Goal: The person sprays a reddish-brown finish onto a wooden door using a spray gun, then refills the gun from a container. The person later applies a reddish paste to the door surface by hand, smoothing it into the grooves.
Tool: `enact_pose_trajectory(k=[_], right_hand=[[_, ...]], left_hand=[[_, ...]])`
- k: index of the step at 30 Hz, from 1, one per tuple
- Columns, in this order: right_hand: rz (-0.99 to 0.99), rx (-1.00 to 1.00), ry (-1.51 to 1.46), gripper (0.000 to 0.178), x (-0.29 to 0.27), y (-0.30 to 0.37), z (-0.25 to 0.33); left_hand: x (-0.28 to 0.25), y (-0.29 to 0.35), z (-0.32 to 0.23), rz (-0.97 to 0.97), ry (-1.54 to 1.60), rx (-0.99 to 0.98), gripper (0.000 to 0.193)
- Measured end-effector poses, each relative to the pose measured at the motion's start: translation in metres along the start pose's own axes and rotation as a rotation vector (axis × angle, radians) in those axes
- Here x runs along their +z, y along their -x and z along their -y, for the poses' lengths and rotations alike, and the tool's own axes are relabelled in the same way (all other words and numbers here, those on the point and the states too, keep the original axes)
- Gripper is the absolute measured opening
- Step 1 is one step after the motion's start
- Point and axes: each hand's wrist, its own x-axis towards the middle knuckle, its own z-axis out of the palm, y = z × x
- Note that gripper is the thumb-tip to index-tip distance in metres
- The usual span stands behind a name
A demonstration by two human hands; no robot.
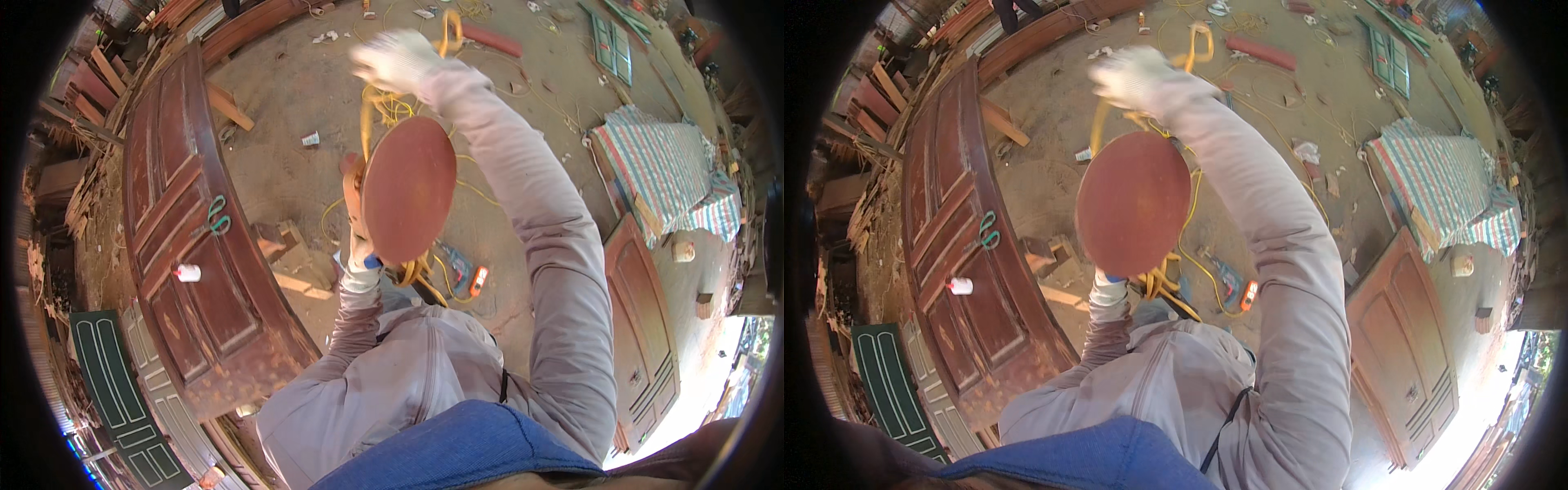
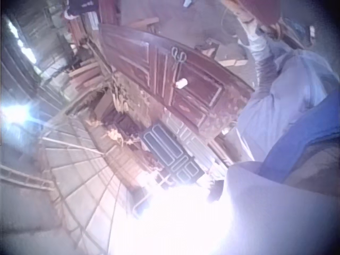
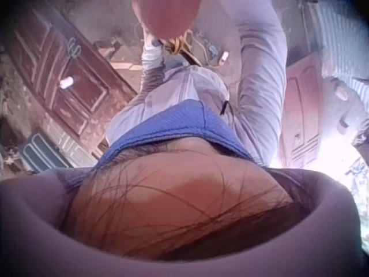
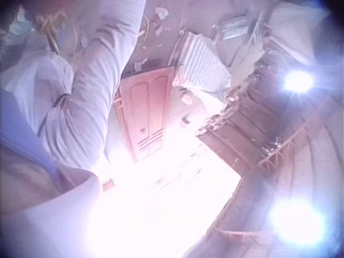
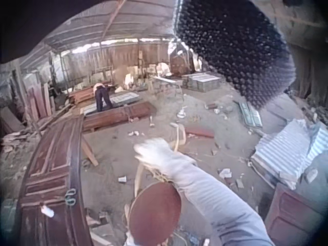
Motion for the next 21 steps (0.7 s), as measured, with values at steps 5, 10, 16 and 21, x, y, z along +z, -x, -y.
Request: enact_pose_trajectory(k=[5,10,16,21], right_hand=[[0.124,0.490,-0.576,0.027,0.099,0.071,-0.062],[0.511,0.917,-1.249,0.019,0.075,0.116,-0.001],[0.698,0.279,-0.634,0.032,0.110,0.080,0.085],[0.149,0.608,-0.375,0.029,0.250,0.181,-0.101]], left_hand=[[-0.036,-0.109,-0.082,-0.084,-0.052,0.100,0.037],[-0.078,-0.192,-0.155,-0.208,-0.129,0.371,0.039],[-0.030,-0.262,-0.186,-0.204,0.314,0.694,0.047],[0.001,-0.279,-0.199,-0.232,0.668,0.552,0.045]])
